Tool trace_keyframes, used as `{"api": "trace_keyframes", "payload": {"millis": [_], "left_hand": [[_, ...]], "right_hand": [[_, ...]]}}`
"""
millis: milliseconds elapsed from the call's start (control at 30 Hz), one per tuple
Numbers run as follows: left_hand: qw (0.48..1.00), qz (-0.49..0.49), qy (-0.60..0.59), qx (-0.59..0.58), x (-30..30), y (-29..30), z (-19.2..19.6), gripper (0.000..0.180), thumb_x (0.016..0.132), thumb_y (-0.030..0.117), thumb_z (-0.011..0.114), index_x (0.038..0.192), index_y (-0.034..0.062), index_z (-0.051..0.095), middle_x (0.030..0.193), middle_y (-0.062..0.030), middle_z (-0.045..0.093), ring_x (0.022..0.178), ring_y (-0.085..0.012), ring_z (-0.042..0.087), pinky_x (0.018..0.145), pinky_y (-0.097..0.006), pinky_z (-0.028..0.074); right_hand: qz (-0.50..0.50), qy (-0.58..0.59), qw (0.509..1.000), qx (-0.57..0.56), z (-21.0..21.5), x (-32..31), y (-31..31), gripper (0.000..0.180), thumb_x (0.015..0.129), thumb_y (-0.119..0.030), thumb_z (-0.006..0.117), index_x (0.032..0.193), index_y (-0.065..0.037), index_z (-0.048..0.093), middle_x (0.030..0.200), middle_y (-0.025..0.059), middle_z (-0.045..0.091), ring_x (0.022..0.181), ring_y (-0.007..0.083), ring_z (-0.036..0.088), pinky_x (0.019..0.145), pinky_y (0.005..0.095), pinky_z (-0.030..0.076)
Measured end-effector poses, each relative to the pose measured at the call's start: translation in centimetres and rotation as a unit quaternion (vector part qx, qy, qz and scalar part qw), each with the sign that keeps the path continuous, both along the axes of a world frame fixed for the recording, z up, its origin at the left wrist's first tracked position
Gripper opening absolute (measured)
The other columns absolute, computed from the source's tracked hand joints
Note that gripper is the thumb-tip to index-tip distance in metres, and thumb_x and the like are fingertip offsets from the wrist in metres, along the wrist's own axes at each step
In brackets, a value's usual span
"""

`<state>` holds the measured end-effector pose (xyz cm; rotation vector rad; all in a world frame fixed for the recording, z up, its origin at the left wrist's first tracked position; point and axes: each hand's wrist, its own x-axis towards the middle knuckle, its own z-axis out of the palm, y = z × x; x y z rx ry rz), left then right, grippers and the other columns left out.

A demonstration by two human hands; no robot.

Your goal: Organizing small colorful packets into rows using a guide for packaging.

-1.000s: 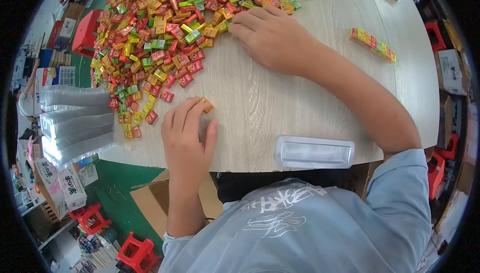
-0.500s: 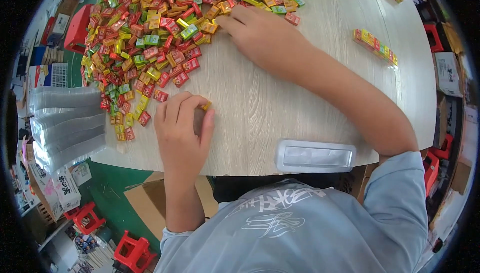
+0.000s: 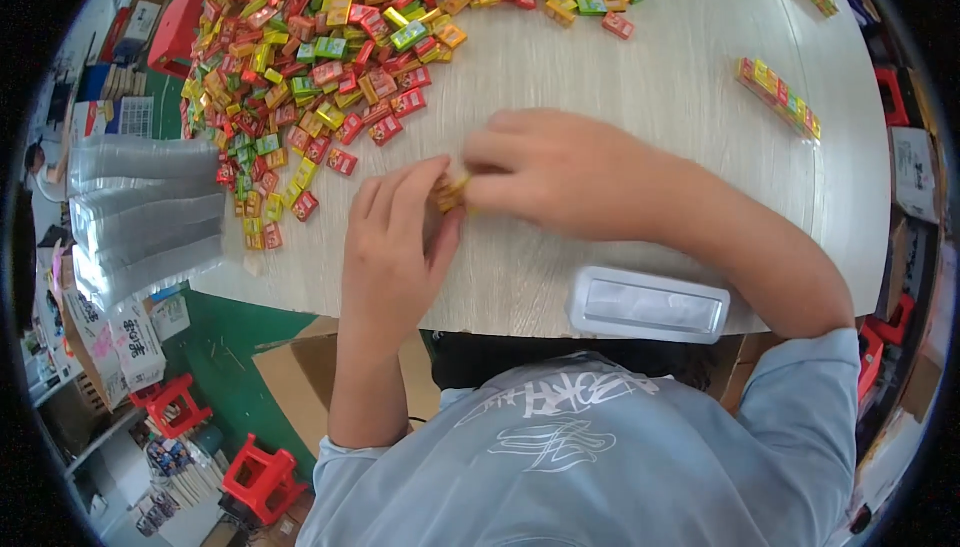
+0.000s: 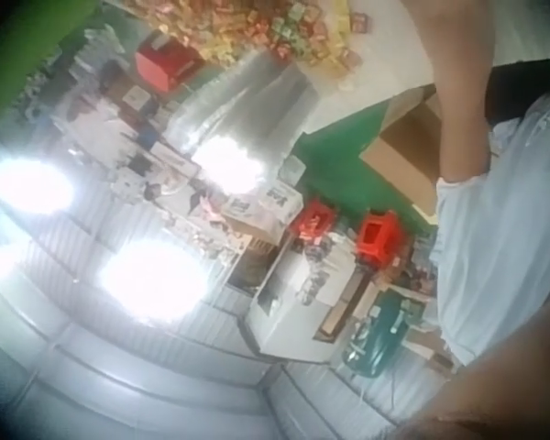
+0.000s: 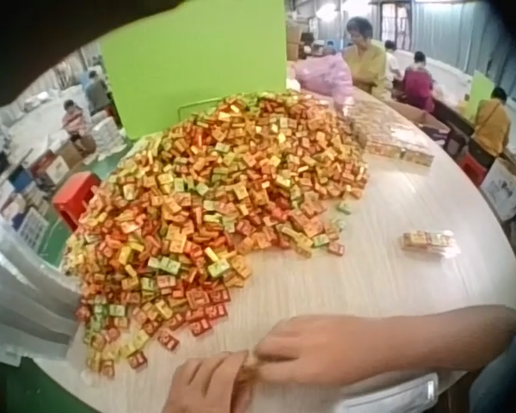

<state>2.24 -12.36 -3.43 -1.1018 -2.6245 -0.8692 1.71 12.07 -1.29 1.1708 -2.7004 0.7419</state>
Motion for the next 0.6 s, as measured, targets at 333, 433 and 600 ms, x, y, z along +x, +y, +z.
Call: {"api": "trace_keyframes", "payload": {"millis": [333, 433, 600], "left_hand": [[0.999, 0.007, 0.036, -0.011, -1.6, -0.7, 1.2, 0.055, 0.089, 0.019, 0.079, 0.138, 0.0037, 0.06, 0.129, -0.0157, 0.062, 0.115, -0.0365, 0.058, 0.101, -0.048, 0.046], [0.981, 0.052, 0.141, -0.124, -4.7, -0.4, 3.8, 0.055, 0.091, 0.029, 0.077, 0.141, 0.0101, 0.061, 0.128, -0.0111, 0.059, 0.117, -0.0318, 0.055, 0.099, -0.047, 0.045], [0.952, 0.035, 0.207, -0.222, -10.6, 2.3, 3.4, 0.043, 0.093, 0.027, 0.077, 0.132, 0.0117, 0.068, 0.121, -0.0088, 0.06, 0.116, -0.0297, 0.056, 0.1, -0.045, 0.047]], "right_hand": [[-0.193, 0.197, 0.959, 0.062, -0.5, -6.2, 4.5, 0.028, 0.088, -0.007, 0.068, 0.116, -0.007, 0.071, 0.11, 0.0118, 0.065, 0.111, 0.0333, 0.063, 0.096, 0.0471, 0.049], [-0.211, 0.177, 0.947, 0.162, -1.8, -6.9, 5.7, 0.033, 0.093, -0.008, 0.069, 0.126, -0.006, 0.068, 0.12, 0.0118, 0.065, 0.116, 0.035, 0.061, 0.103, 0.0462, 0.047], [-0.202, 0.205, 0.954, 0.089, -2.9, -5.5, 5.7, 0.027, 0.09, -0.012, 0.069, 0.117, -0.007, 0.071, 0.115, 0.0088, 0.066, 0.118, 0.0278, 0.062, 0.104, 0.0443, 0.046]]}}
